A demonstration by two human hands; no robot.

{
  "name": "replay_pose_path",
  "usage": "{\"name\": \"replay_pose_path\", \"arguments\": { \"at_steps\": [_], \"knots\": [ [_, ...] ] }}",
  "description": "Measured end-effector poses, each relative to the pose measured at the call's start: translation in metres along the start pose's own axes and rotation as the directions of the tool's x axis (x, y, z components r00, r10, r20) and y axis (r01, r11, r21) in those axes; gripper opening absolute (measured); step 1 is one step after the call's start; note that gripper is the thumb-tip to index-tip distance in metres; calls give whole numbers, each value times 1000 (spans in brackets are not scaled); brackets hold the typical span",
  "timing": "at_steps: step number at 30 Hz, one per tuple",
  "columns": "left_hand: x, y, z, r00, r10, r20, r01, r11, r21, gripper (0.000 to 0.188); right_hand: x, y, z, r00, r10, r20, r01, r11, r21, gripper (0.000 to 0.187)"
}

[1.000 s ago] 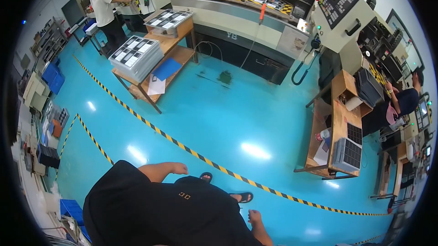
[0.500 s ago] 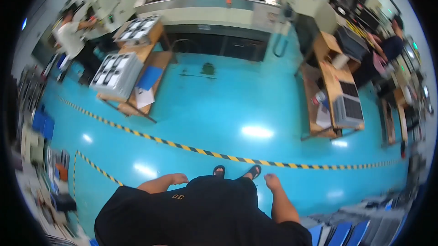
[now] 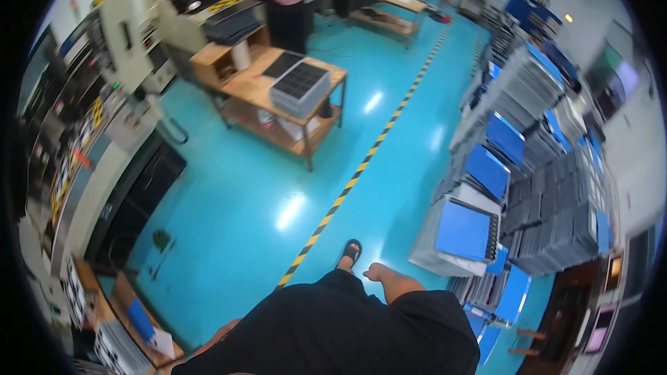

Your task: The person uses an air nozzle to spray a machine bed, places a sheet of control panels onto the bed, and presses it down by hand. After walking across the room and back, they repeat the process by spraying the bed and placing another sheet of control panels.

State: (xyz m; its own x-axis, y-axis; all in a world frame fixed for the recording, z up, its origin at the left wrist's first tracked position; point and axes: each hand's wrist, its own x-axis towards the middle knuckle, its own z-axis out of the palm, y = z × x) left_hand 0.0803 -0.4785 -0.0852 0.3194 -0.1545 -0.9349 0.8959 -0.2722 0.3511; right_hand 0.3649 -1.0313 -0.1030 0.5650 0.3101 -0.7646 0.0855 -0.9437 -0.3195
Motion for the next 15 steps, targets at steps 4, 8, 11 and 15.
{"name": "replay_pose_path", "arguments": {
  "at_steps": [4,8,11,15],
  "knots": [
    [32,114,-27,994,-110,-27,113,943,313,39,-7,45,-35,990,111,-82,-85,960,266,57],
    [72,273,-22,988,71,139,-141,794,591,38,-24,82,-88,975,221,-2,-190,842,505,59],
    [109,416,17,994,82,-66,-50,919,391,41,-26,115,-134,943,282,177,-329,705,629,63],
    [132,552,66,952,304,26,-299,912,280,45,-14,134,-195,939,272,211,-286,277,917,69]
  ]
}}
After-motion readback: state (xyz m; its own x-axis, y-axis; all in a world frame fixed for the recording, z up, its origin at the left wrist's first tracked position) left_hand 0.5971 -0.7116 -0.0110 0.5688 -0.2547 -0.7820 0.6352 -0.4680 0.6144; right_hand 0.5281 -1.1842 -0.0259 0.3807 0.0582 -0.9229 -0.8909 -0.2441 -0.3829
